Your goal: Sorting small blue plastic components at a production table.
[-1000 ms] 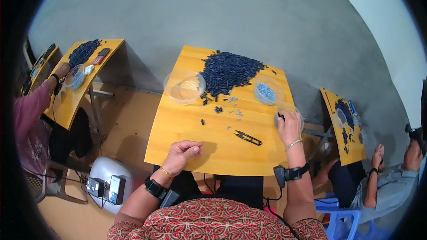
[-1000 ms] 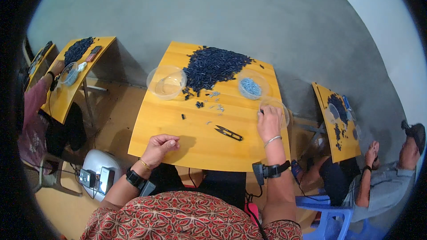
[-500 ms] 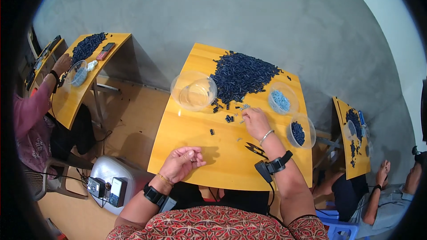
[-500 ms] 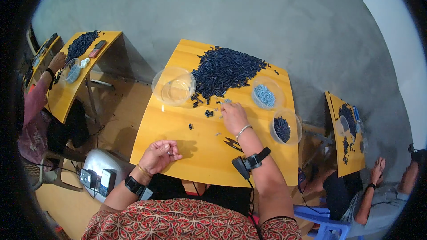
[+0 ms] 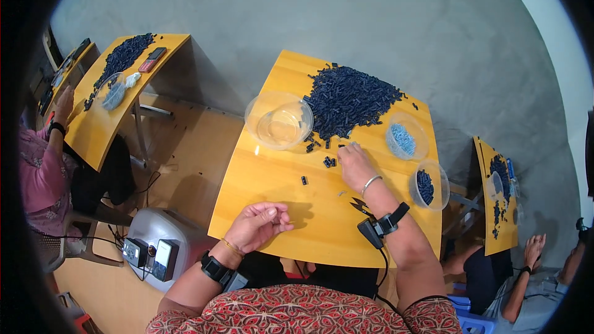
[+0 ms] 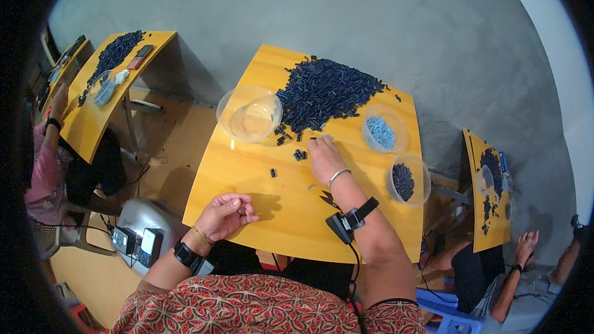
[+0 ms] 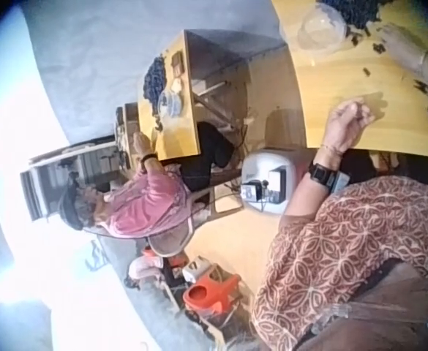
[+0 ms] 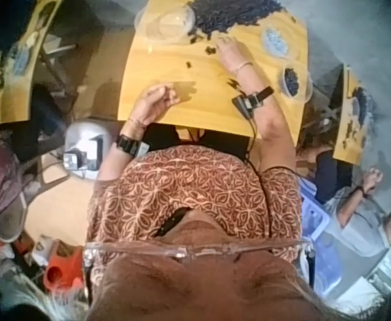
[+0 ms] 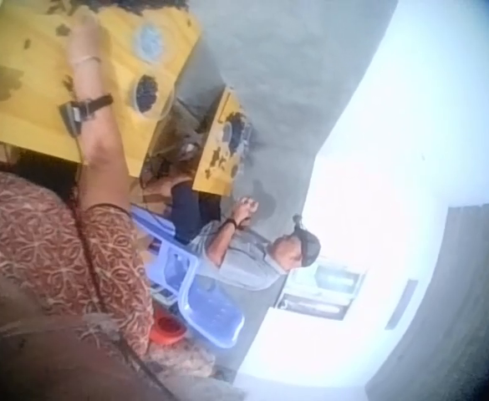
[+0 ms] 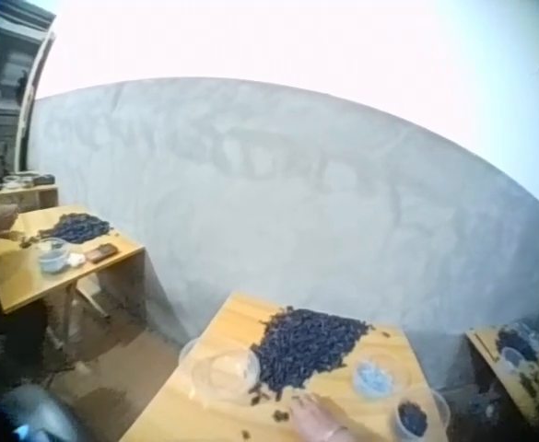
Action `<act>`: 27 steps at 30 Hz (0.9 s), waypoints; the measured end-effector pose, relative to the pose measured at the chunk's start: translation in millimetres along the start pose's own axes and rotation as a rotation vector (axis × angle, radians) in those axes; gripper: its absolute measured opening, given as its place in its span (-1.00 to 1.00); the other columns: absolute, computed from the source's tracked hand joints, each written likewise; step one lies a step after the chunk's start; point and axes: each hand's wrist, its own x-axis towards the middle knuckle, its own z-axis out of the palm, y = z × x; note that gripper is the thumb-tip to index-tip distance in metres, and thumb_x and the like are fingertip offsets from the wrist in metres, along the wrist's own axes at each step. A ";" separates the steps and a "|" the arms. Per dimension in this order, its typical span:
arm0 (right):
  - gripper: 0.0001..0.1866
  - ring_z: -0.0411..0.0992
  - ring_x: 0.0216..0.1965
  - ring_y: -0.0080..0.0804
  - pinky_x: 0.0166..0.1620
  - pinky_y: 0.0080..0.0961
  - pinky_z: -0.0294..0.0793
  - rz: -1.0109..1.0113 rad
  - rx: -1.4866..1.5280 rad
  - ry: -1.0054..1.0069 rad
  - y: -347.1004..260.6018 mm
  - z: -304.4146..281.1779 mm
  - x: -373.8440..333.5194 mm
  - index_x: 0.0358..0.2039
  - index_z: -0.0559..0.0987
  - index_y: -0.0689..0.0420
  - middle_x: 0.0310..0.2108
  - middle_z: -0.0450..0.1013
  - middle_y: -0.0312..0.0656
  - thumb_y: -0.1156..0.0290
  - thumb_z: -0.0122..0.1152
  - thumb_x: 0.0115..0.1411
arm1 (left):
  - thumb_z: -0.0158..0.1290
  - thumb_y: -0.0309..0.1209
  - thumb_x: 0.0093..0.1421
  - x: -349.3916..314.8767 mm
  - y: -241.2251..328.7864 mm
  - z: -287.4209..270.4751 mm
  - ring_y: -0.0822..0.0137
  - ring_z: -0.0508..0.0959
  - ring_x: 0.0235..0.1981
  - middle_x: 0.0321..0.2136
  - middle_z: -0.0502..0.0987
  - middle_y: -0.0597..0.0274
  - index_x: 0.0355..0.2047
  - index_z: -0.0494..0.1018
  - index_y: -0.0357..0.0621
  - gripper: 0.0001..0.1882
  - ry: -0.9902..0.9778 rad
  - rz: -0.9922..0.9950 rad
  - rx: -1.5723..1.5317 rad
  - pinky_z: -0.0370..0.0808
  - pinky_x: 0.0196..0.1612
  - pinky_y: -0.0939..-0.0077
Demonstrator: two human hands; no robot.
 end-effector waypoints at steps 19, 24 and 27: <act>-0.91 0.38 -0.36 -0.07 -0.28 -0.33 0.37 0.170 0.215 0.258 -5.8 -42.7 -61.2 -0.46 0.44 0.26 -0.47 0.40 0.01 0.63 -0.01 -0.03 | -0.12 -0.17 0.18 4.4 -0.3 15.4 0.09 0.28 0.04 0.11 0.14 0.06 0.13 0.00 -0.10 -0.43 0.042 0.054 0.030 0.27 0.05 0.05; -0.93 0.39 -0.36 -0.07 -0.28 -0.29 0.37 0.327 0.341 0.193 -3.6 -36.6 -87.1 -0.47 0.44 0.24 -0.49 0.42 0.00 0.61 0.03 -0.04 | -0.14 -0.12 0.18 1.6 -1.1 13.4 0.10 0.24 0.07 0.12 0.12 0.07 0.13 0.00 -0.14 -0.41 0.029 0.051 0.071 0.23 0.09 0.05; -0.95 0.39 -0.38 -0.09 -0.30 -0.31 0.37 0.361 0.377 0.180 -4.0 -36.7 -91.3 -0.49 0.43 0.22 -0.50 0.42 -0.02 0.59 0.04 -0.04 | -0.13 -0.13 0.18 1.8 -1.6 14.2 0.10 0.24 0.07 0.11 0.13 0.07 0.12 0.02 -0.15 -0.41 0.018 0.050 0.084 0.23 0.10 0.06</act>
